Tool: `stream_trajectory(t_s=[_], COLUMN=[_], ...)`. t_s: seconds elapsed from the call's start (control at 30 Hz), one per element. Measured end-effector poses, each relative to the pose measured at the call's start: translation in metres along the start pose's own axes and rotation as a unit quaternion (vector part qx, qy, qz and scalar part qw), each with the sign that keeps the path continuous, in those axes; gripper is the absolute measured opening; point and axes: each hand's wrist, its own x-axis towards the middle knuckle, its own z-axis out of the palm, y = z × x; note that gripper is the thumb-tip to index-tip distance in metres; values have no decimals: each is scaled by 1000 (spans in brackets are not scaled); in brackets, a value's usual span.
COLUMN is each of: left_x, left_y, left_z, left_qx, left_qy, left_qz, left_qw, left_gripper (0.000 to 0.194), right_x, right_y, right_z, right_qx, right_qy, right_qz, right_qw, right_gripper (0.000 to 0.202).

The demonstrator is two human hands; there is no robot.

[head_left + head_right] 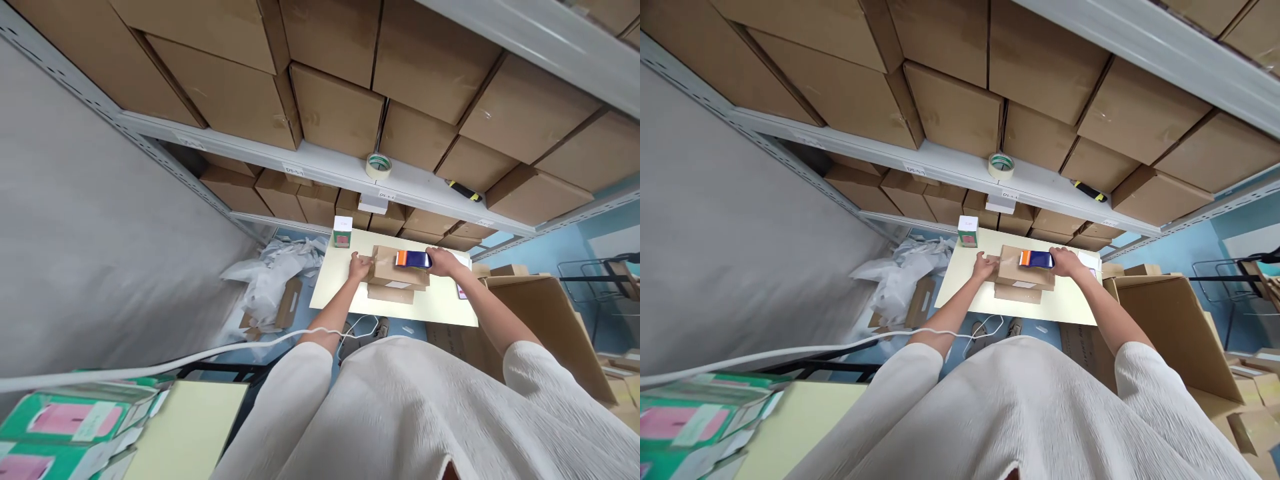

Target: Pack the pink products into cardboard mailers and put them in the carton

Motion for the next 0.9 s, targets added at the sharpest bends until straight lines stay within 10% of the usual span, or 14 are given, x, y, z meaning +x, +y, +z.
stream_trajectory(t_s=[0.3,0.4,0.5,0.63,0.77,0.9], left_x=[-16,-21,-25,-24,-22,-23], left_y=[3,17,36,54,59,63], left_z=[-3,-1,8,20,23,24], left_qx=[11,61,170,425,598,638], left_qy=[-100,-113,-215,-324,-312,-292], left_qz=[55,162,281,285,281,288], left_qw=[993,978,920,796,683,651], left_gripper=[32,44,86,148,155,150], right_x=[-2,-1,0,0,-1,-4], right_y=[1,2,2,3,7,17], right_z=[7,15,20,20,13,9], right_qx=[43,81,109,101,70,52], right_qy=[22,38,54,43,8,-13], right_qz=[-25,-43,-47,-45,-48,-59], right_qw=[999,995,991,993,996,997], right_gripper=[32,33,35,31,30,29])
